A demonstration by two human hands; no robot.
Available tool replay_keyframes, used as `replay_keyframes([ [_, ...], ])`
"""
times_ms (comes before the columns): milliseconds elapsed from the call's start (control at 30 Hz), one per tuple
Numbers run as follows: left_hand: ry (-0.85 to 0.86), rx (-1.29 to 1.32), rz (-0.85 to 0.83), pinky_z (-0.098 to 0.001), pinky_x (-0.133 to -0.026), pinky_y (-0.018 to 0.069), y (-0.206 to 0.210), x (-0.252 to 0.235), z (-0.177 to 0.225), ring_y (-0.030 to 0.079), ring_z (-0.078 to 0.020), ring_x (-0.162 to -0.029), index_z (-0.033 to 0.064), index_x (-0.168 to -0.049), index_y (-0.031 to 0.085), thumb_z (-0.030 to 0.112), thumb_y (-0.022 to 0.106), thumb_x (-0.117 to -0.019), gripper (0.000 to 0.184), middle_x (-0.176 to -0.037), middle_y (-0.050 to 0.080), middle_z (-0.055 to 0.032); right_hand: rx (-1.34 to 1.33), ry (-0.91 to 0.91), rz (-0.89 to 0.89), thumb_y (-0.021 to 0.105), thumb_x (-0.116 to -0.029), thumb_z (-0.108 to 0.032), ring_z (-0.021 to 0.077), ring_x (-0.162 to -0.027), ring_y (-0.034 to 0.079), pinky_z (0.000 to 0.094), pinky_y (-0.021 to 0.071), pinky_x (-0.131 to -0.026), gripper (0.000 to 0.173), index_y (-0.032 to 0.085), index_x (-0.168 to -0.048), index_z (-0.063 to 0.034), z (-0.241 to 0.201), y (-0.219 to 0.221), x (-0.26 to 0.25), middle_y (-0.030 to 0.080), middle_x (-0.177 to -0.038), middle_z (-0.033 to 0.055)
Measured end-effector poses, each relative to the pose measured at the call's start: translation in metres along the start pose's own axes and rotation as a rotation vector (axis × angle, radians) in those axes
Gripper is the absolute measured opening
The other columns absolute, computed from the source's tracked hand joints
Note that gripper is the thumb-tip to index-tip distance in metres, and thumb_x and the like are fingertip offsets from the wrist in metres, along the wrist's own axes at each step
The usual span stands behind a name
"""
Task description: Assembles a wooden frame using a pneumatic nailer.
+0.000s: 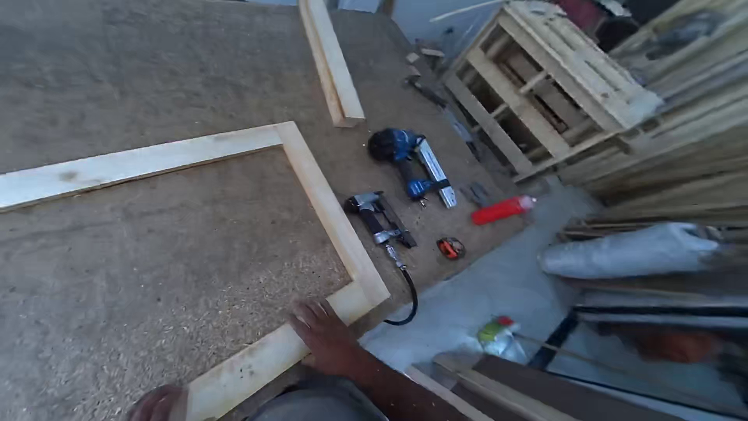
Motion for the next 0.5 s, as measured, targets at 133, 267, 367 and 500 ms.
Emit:
replay_keyframes([
  [133,0.091,-0.019,-0.092,-0.065,-0.116,0.0347,0.042,-0.043,0.075,0.046,-0.0492,-0.14,-0.0002,-0.142,0.057,0.067,0.076,-0.0798,0.093,-0.148,0.052,-0.0281,-0.17,0.387,0.266,0.065,-0.0942,-0.051,0.0343,-0.146,0.044,0.0542,0.0311,-0.123,0.067,0.056,-0.148,-0.0126,0.088,-0.042,0.045,0.05,-0.155,0.0167],
  [267,0.094,-0.168,-0.142,-0.0602,-0.118,0.0346,0.081,-0.077,0.121,0.049,-0.0418,-0.139,0.004,-0.148,0.051,0.069,0.08,-0.0723,0.104,-0.149,0.054,-0.0218,-0.282,0.753,0.41,0.061,-0.0977,-0.051,0.0376,-0.135,0.053,0.0522,0.0415,-0.115,0.065,0.06,-0.14,-0.0014,0.218,-0.045,0.084,0.057,-0.142,0.0238],
  [367,-0.013,-0.273,-0.21,-0.056,-0.12,0.033,0.098,-0.085,0.121,0.05,-0.0384,-0.139,0.0061,-0.153,0.047,0.069,0.079,-0.0732,0.106,-0.148,0.055,-0.019,-0.271,0.714,0.323,0.06,-0.0929,-0.064,0.0339,-0.131,0.057,0.0516,0.0439,-0.112,0.073,0.061,-0.142,-0.0104,0.26,-0.025,0.08,0.062,-0.136,0.0179],
  [500,-0.035,-0.324,-0.201,-0.055,-0.115,0.0401,0.101,-0.087,0.118,0.054,-0.0387,-0.135,0.0079,-0.148,0.053,0.066,0.081,-0.0719,0.1,-0.141,0.06,-0.0177,-0.136,0.565,0.384,0.049,-0.0967,-0.067,0.0324,-0.118,0.064,0.0511,0.0505,-0.103,0.066,0.067,-0.137,-0.0186,0.261,-0.019,0.071,0.068,-0.124,0.0149],
])
Point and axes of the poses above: each hand's wrist, its own x-axis away from the middle knuckle, its own y-axis out of the palm, z = x × y, the point moved 10 cm from there along -x, towards the middle knuckle
